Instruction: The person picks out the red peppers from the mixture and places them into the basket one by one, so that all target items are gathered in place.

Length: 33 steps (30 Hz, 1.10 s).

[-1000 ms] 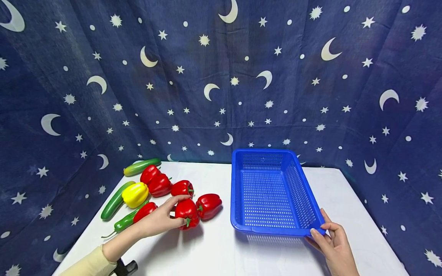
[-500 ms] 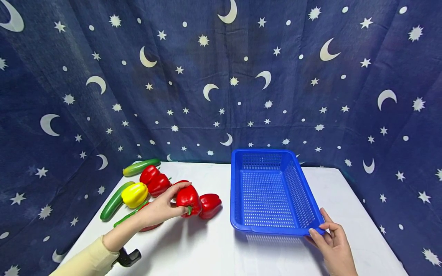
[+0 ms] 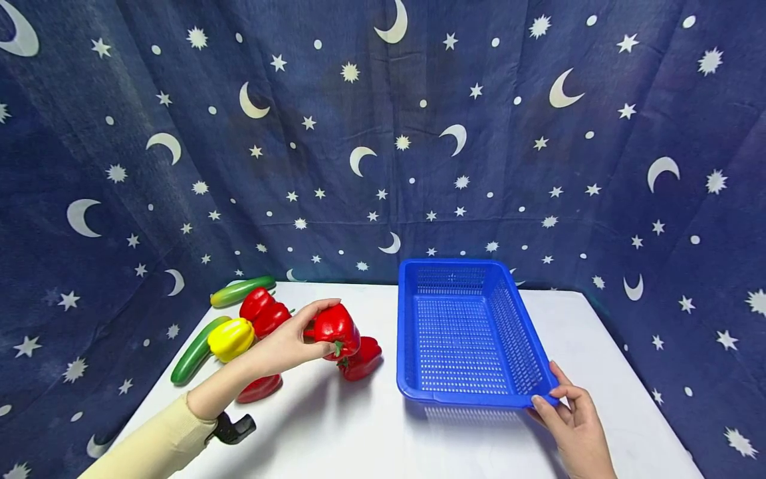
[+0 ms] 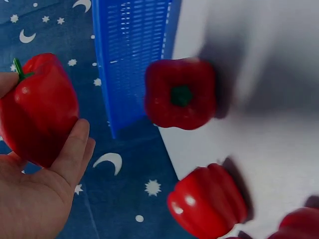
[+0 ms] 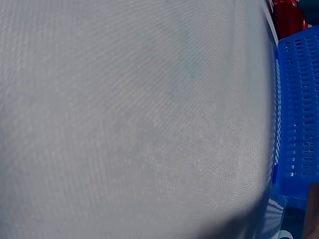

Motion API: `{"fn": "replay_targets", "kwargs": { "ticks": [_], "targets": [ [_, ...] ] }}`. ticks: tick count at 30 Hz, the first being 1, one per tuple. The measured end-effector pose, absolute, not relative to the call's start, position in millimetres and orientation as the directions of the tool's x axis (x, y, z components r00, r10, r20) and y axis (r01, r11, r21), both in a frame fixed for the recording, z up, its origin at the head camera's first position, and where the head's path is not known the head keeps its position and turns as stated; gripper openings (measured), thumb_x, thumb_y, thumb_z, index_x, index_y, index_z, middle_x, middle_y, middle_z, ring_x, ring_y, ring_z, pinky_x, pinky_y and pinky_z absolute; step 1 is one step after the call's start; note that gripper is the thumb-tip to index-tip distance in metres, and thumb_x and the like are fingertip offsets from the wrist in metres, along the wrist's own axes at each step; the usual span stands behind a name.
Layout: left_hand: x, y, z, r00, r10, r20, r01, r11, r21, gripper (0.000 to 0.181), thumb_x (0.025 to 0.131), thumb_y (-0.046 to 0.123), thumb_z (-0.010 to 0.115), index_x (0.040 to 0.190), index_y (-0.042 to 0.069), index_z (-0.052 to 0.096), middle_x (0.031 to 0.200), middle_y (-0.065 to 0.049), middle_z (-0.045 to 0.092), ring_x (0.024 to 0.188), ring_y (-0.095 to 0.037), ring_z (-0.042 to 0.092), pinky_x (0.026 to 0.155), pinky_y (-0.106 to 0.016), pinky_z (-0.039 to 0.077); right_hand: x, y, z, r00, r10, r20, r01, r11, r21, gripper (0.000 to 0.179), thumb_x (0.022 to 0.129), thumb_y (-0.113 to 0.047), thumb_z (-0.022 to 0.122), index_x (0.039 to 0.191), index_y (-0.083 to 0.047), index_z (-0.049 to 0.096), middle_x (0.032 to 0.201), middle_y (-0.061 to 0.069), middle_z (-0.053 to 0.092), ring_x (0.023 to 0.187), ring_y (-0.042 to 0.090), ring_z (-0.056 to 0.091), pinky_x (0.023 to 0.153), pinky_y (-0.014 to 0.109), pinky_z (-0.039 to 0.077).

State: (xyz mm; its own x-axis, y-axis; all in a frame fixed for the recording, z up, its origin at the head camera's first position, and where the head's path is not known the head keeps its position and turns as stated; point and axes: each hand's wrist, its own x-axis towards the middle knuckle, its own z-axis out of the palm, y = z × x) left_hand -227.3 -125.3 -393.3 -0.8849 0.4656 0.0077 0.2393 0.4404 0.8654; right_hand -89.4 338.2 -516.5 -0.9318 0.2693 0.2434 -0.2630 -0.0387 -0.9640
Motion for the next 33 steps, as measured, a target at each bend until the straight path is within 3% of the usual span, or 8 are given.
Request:
{"fn": "replay_targets", "kwargs": {
  "ticks": [7, 14, 17, 25, 29, 33],
  "targets": [
    [-238, -108, -380, -0.865, 0.502, 0.017, 0.258, 0.415, 0.872, 0.077, 0.085, 0.033, 0.080, 0.152, 0.036, 0.042, 0.139, -0.004, 0.048, 0.113, -0.028, 0.060, 0.080, -0.039, 0.060, -89, 340, -518, -0.927, 0.238, 0.291, -0.322, -0.103, -0.941, 0.024, 0.100, 0.010, 0.055, 0.118, 0.000, 0.043, 0.165, 0.005, 0.026, 0.116, -0.004, 0.058, 0.081, 0.028, 0.059],
    [-254, -86, -374, -0.827, 0.556, 0.080, 0.306, 0.326, 0.895, 0.075, 0.088, 0.030, 0.079, 0.154, 0.034, 0.043, 0.147, -0.006, 0.042, 0.125, -0.027, 0.059, 0.091, -0.038, 0.057, -89, 340, -519, -0.928, 0.220, 0.302, -0.326, -0.085, -0.941, 0.024, 0.101, 0.009, 0.054, 0.119, 0.000, 0.041, 0.167, 0.004, 0.023, 0.118, -0.006, 0.056, 0.082, 0.028, 0.059],
    [-260, -77, -370, -0.819, 0.567, 0.089, 0.303, 0.294, 0.907, 0.075, 0.088, 0.029, 0.080, 0.153, 0.036, 0.043, 0.147, -0.004, 0.041, 0.124, -0.026, 0.059, 0.090, -0.037, 0.058, -88, 340, -519, -0.927, 0.214, 0.308, -0.330, -0.075, -0.941, 0.024, 0.102, 0.008, 0.054, 0.119, -0.001, 0.041, 0.166, 0.002, 0.025, 0.118, -0.005, 0.057, 0.081, 0.027, 0.059],
    [-281, -49, -360, -0.798, 0.600, 0.059, 0.098, 0.033, 0.995, 0.077, 0.086, 0.009, 0.079, 0.152, 0.022, 0.039, 0.140, -0.017, 0.048, 0.123, -0.035, 0.057, 0.085, -0.051, 0.059, -88, 340, -520, -0.923, 0.191, 0.335, -0.357, -0.098, -0.929, 0.023, 0.102, 0.011, 0.051, 0.118, -0.001, 0.041, 0.163, 0.001, 0.028, 0.118, 0.001, 0.060, 0.081, 0.031, 0.060],
    [-292, -37, -357, -0.811, 0.582, 0.052, 0.080, 0.022, 0.997, 0.077, 0.086, 0.005, 0.076, 0.152, 0.020, 0.040, 0.142, -0.015, 0.045, 0.122, -0.035, 0.058, 0.084, -0.048, 0.060, -88, 340, -519, -0.931, 0.206, 0.302, -0.323, -0.077, -0.943, 0.023, 0.103, 0.007, 0.052, 0.119, -0.001, 0.039, 0.168, 0.005, 0.020, 0.117, -0.002, 0.059, 0.081, 0.029, 0.060],
    [-300, -24, -351, -0.801, 0.594, 0.077, 0.148, 0.071, 0.986, 0.077, 0.086, 0.006, 0.075, 0.153, 0.022, 0.040, 0.143, -0.013, 0.045, 0.122, -0.033, 0.058, 0.085, -0.044, 0.060, -88, 339, -519, -0.936, 0.223, 0.273, -0.291, -0.052, -0.955, 0.024, 0.103, 0.005, 0.053, 0.120, 0.000, 0.037, 0.169, 0.008, 0.016, 0.116, -0.004, 0.059, 0.081, 0.028, 0.060]
  ]
}}
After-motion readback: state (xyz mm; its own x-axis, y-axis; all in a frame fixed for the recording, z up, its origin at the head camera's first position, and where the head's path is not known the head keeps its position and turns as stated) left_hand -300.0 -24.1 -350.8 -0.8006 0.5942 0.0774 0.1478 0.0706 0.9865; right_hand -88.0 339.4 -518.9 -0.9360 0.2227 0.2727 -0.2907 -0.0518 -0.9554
